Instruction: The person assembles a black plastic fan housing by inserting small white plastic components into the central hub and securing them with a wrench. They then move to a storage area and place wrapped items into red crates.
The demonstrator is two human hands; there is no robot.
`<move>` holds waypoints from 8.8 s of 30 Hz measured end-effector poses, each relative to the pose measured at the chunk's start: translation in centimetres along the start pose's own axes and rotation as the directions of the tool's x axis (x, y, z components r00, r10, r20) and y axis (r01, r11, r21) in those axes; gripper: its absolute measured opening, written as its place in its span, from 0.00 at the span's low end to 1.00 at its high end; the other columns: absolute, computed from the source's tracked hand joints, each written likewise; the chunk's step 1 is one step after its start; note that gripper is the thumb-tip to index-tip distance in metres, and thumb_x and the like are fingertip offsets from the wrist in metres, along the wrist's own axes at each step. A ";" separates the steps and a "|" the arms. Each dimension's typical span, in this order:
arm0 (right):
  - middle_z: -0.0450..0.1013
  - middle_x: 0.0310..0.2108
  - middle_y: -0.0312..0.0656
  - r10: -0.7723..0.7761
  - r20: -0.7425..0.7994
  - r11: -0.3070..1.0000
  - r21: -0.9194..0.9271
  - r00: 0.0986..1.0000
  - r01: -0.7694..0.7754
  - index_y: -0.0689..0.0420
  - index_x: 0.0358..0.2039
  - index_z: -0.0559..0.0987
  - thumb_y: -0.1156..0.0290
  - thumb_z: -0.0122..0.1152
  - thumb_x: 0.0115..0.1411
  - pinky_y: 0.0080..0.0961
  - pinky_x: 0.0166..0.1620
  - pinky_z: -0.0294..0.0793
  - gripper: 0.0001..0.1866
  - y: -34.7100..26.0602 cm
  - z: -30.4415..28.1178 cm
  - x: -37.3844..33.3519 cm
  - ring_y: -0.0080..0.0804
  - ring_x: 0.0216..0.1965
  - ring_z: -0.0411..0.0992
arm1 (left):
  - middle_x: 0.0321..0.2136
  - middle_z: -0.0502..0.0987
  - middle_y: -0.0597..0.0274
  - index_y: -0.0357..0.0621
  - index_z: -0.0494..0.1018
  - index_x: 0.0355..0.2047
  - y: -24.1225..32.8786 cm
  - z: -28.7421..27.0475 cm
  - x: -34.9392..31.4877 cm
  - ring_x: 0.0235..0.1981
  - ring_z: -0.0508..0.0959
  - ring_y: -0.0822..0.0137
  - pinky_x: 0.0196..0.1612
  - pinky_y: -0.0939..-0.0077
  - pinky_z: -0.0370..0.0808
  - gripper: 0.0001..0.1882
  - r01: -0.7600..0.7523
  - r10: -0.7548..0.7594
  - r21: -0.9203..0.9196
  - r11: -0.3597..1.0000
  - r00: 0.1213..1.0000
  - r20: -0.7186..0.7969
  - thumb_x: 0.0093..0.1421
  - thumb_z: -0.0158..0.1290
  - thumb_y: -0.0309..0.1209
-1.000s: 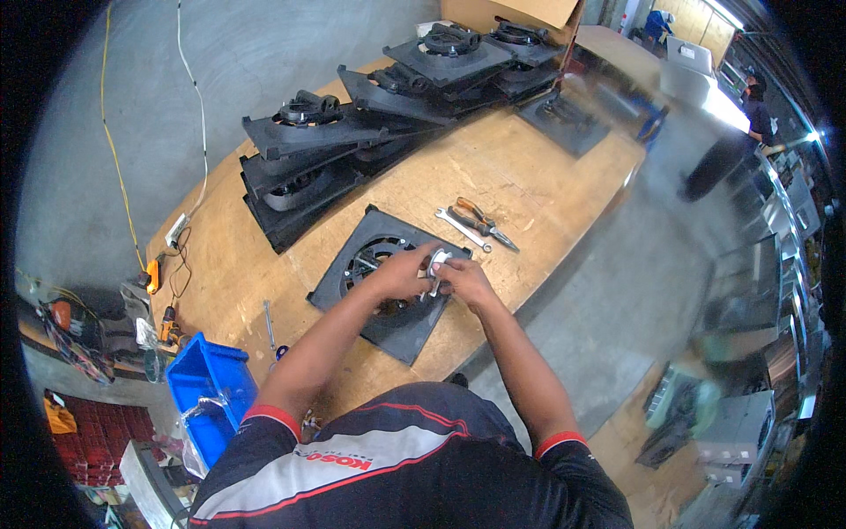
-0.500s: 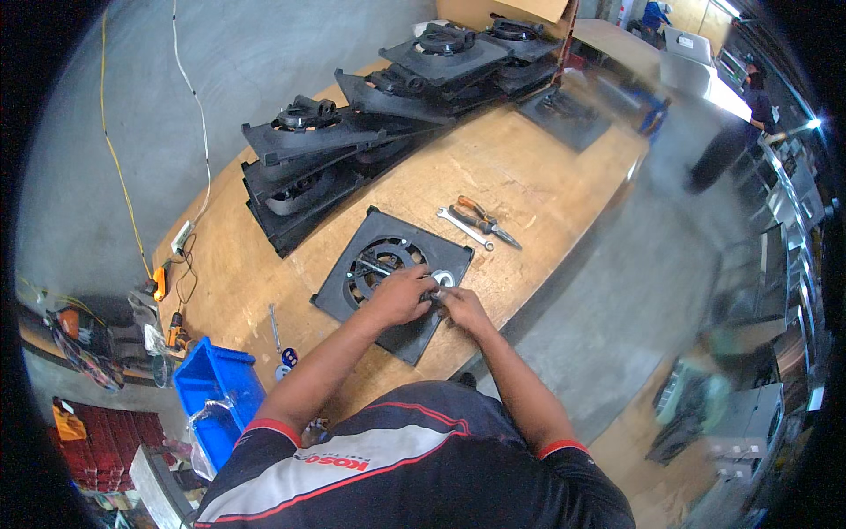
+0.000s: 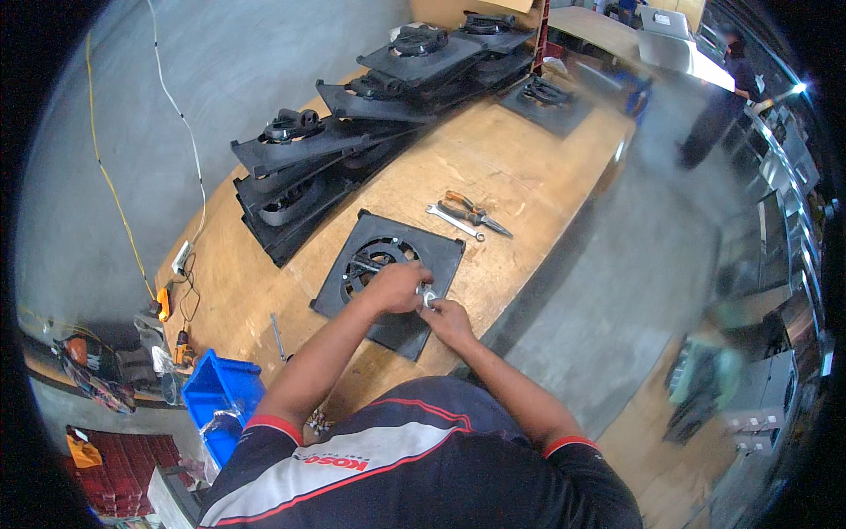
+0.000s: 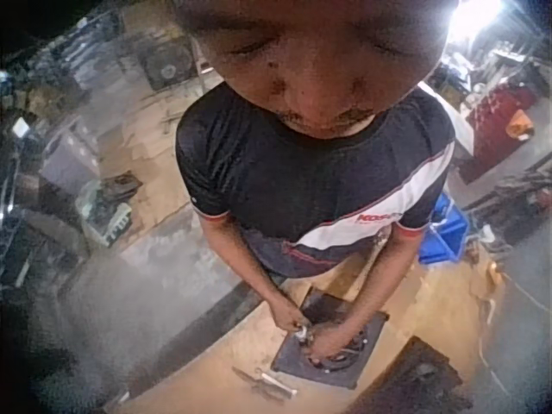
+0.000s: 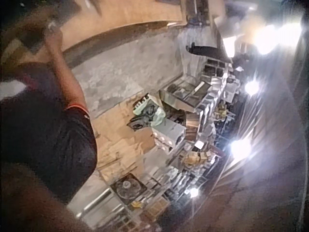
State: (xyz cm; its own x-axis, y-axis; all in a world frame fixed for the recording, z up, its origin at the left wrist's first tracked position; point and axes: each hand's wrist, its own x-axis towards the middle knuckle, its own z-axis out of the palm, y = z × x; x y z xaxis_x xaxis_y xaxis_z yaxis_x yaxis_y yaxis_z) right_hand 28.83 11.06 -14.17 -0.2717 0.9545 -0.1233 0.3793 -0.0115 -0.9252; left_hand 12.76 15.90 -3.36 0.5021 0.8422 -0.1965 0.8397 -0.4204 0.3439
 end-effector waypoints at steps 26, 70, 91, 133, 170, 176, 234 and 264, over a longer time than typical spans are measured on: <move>0.78 0.32 0.37 0.176 0.166 0.884 0.407 0.970 -0.230 0.62 0.40 0.82 0.63 0.65 0.60 0.23 0.38 0.72 0.15 -3.9 -0.4 -2.1 0.23 0.32 0.72 | 0.65 0.62 0.47 0.45 0.69 0.55 -1.2 2.2 -6.4 0.65 0.63 0.45 0.66 0.54 0.60 0.38 -0.151 0.107 -0.150 0.977 0.957 -0.271 0.41 0.66 0.35; 0.71 0.34 0.44 -0.472 -0.141 0.766 -0.554 0.870 0.326 0.52 0.34 0.82 0.62 0.68 0.49 0.39 0.38 0.77 0.12 1.0 -3.6 5.2 0.45 0.37 0.74 | 0.49 0.77 0.44 0.45 0.61 0.64 -1.6 0.9 0.9 0.53 0.76 0.47 0.59 0.57 0.69 0.48 0.090 -0.130 -0.350 0.932 0.987 -0.092 0.43 0.68 0.41; 0.75 0.37 0.57 -0.172 -0.070 0.896 -0.425 0.983 0.127 0.62 0.38 0.80 0.57 0.55 0.58 0.48 0.44 0.75 0.19 -0.4 -0.6 1.6 0.57 0.41 0.74 | 0.42 0.79 0.56 0.49 0.78 0.42 -2.6 3.3 0.3 0.47 0.77 0.55 0.55 0.57 0.65 0.17 -0.105 0.073 -0.129 0.986 0.970 -0.230 0.53 0.58 0.39; 0.76 0.26 0.40 0.170 0.362 0.914 0.289 0.916 -0.284 0.59 0.36 0.82 0.55 0.51 0.63 0.27 0.27 0.73 0.20 -4.3 -4.0 2.4 0.30 0.24 0.74 | 0.41 0.81 0.56 0.35 0.77 0.45 -6.9 2.4 2.0 0.45 0.79 0.65 0.52 0.68 0.73 0.14 -0.098 0.020 -0.584 0.806 0.990 -0.139 0.62 0.49 0.27; 0.76 0.31 0.31 0.123 0.533 0.761 0.491 0.837 -0.424 0.54 0.41 0.78 0.54 0.60 0.64 0.21 0.29 0.72 0.16 -6.4 -5.4 2.7 0.23 0.28 0.73 | 0.46 0.72 0.55 0.45 0.70 0.51 -2.4 8.8 -0.6 0.54 0.69 0.52 0.65 0.46 0.50 0.32 0.031 -0.025 -0.003 1.000 0.732 -0.681 0.45 0.63 0.41; 0.77 0.29 0.33 0.129 0.287 0.916 0.332 0.949 -0.225 0.56 0.35 0.83 0.61 0.64 0.59 0.22 0.28 0.67 0.12 -7.6 -5.2 2.0 0.20 0.29 0.72 | 0.47 0.73 0.57 0.46 0.70 0.53 -2.9 8.8 -0.9 0.55 0.69 0.54 0.65 0.45 0.49 0.28 -0.009 -0.014 -0.031 0.999 0.738 -0.675 0.55 0.56 0.47; 0.78 0.27 0.44 0.198 -0.354 0.951 0.296 0.914 -0.091 0.64 0.33 0.81 0.80 0.60 0.53 0.28 0.33 0.74 0.07 3.6 -10.5 1.2 0.32 0.27 0.77 | 0.47 0.74 0.59 0.51 0.76 0.45 -0.5 6.5 -1.3 0.54 0.71 0.56 0.63 0.40 0.54 0.16 0.031 -0.023 0.004 1.000 0.822 -0.570 0.57 0.58 0.39; 0.76 0.28 0.42 0.434 -0.335 0.844 0.477 0.837 -0.246 0.66 0.37 0.78 0.81 0.58 0.58 0.26 0.29 0.78 0.07 12.7 -13.7 -15.0 0.29 0.26 0.76 | 0.38 0.80 0.48 0.46 0.82 0.35 0.2 1.0 3.2 0.41 0.81 0.47 0.42 0.54 0.79 0.12 -0.011 -0.054 0.346 0.938 0.983 0.176 0.50 0.55 0.30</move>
State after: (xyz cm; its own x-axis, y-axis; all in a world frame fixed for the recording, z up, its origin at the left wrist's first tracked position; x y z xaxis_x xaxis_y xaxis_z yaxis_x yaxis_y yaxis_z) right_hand 49.87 0.67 -19.09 0.2332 0.8934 -0.3841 -0.0352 -0.3870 -0.9214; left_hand 14.71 18.21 -4.83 0.4848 0.7911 -0.3730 0.8541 -0.5201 0.0070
